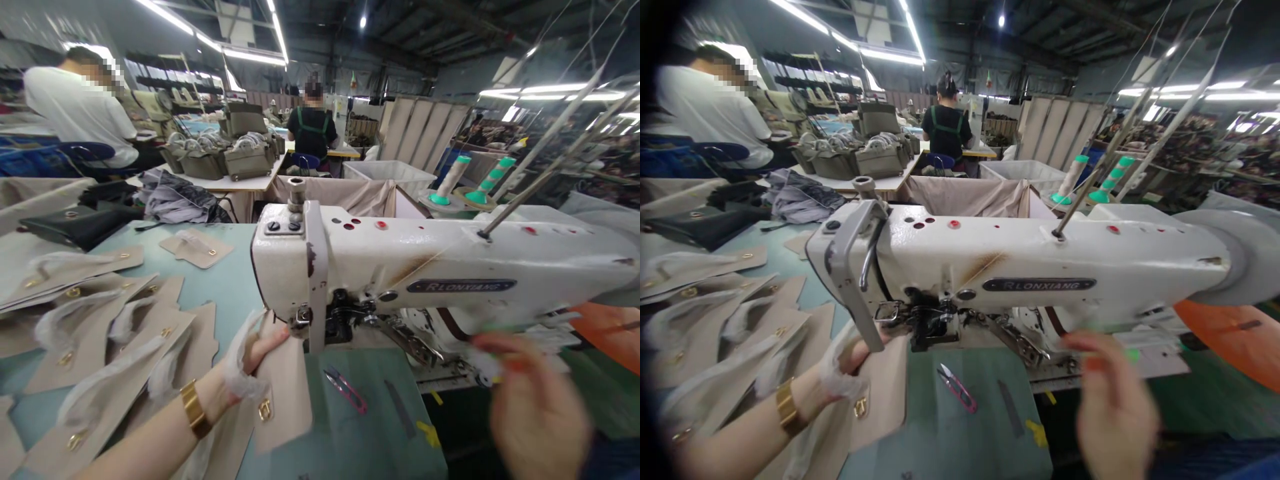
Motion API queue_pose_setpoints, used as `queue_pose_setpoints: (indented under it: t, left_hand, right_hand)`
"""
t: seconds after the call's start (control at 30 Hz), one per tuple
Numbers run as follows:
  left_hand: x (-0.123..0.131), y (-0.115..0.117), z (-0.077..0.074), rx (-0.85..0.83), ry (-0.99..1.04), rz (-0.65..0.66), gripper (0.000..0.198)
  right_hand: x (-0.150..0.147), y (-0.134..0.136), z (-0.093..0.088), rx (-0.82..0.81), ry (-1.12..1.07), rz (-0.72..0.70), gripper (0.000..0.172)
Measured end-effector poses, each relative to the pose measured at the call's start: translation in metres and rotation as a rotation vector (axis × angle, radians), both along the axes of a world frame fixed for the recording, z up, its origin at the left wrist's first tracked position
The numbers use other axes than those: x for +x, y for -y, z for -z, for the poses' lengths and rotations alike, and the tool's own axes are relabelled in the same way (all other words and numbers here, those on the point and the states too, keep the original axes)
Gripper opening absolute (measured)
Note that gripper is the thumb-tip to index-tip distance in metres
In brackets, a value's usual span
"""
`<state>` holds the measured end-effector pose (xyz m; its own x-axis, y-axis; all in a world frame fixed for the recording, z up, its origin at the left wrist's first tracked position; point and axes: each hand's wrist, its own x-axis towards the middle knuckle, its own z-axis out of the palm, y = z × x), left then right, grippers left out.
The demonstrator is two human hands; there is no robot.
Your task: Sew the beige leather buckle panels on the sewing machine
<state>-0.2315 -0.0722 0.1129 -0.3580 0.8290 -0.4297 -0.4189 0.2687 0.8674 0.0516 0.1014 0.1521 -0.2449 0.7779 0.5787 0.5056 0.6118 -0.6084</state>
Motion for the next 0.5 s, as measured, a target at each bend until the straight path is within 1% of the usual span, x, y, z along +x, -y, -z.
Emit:
queue_pose_setpoints:
  t: [0.03,0.07,0.1,0.13,0.17,0.2,0.27,0.37,0.43,0.5]
  left_hand:
    - [0.003,0.003,0.004,-0.001,0.06,-0.007,0.06]
    - [0.005,0.004,0.009,0.004,0.117,-0.012,0.058]
    - [0.005,0.005,0.013,0.011,0.163,-0.01,0.056]
    - [0.004,0.005,0.016,0.013,0.201,-0.009,0.054]
    - [0.003,0.005,0.018,0.01,0.225,-0.004,0.053]
    - [0.001,0.004,0.02,0.004,0.228,0.006,0.053]
    - [-0.003,0.003,0.02,-0.01,0.188,0.029,0.056]
    - [-0.009,0.001,0.017,-0.006,0.103,0.054,0.06]
    - [-0.013,0.0,0.018,-0.018,0.067,0.074,0.057]
    - [-0.016,0.0,0.021,-0.051,0.057,0.098,0.053]
  right_hand:
    - [-0.015,0.017,0.016,-0.195,-0.019,-0.313,0.044]
    - [-0.033,0.036,0.032,-0.493,-0.037,-0.561,0.045]
    - [-0.052,0.053,0.048,-0.759,-0.063,-0.693,0.047]
    - [-0.072,0.069,0.063,-0.92,-0.103,-0.73,0.05]
    - [-0.091,0.081,0.074,-1.042,-0.12,-0.74,0.053]
    - [-0.108,0.09,0.082,-1.141,-0.168,-0.726,0.057]
    - [-0.133,0.097,0.088,-1.275,-0.253,-0.709,0.058]
    - [-0.148,0.095,0.085,-1.353,-0.334,-0.707,0.056]
    - [-0.148,0.094,0.082,-1.358,-0.35,-0.713,0.056]
    - [-0.146,0.095,0.083,-1.325,-0.333,-0.712,0.055]
